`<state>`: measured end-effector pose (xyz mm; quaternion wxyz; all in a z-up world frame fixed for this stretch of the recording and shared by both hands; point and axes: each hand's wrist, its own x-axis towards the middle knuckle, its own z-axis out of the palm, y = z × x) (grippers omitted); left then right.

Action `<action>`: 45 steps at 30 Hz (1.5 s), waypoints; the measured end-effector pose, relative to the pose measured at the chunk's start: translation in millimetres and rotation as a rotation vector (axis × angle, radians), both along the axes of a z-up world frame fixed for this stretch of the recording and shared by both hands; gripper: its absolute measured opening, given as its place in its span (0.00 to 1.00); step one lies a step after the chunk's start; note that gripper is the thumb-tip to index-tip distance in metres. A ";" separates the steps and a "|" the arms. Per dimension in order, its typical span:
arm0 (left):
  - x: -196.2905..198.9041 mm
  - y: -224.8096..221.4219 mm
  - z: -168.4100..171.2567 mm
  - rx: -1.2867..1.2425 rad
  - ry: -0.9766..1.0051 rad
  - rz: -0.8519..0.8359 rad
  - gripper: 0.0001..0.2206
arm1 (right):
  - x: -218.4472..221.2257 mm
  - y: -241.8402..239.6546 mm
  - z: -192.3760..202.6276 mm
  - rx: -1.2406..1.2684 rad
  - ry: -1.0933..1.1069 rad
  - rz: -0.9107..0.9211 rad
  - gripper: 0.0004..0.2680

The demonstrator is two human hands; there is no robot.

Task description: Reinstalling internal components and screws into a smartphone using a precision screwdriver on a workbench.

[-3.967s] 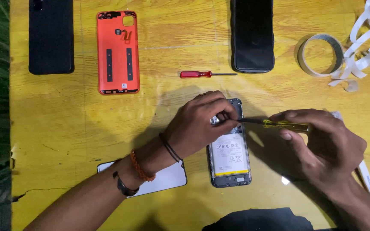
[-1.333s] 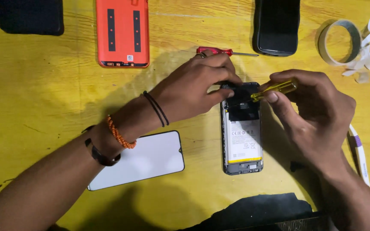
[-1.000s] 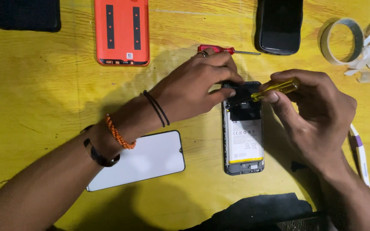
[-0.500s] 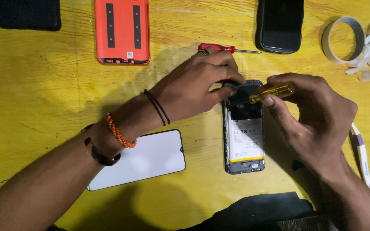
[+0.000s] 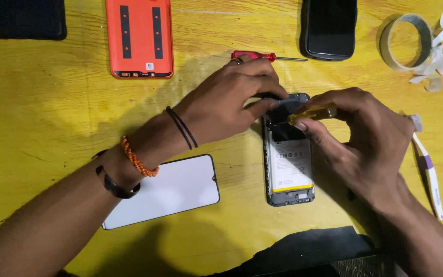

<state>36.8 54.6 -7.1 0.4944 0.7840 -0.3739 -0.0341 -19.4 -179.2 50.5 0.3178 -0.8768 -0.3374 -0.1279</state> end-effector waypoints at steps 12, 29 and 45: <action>-6.3 -1.7 20.7 -0.257 0.046 -0.128 0.11 | 9.2 6.2 -9.4 0.070 0.006 -0.027 0.15; -11.0 -4.4 18.5 -0.276 -0.001 -0.152 0.06 | 4.9 11.7 -1.5 0.245 0.077 0.080 0.08; -15.0 -8.6 26.6 -0.228 -0.001 -0.092 0.10 | -0.1 20.5 16.1 0.276 0.015 0.046 0.07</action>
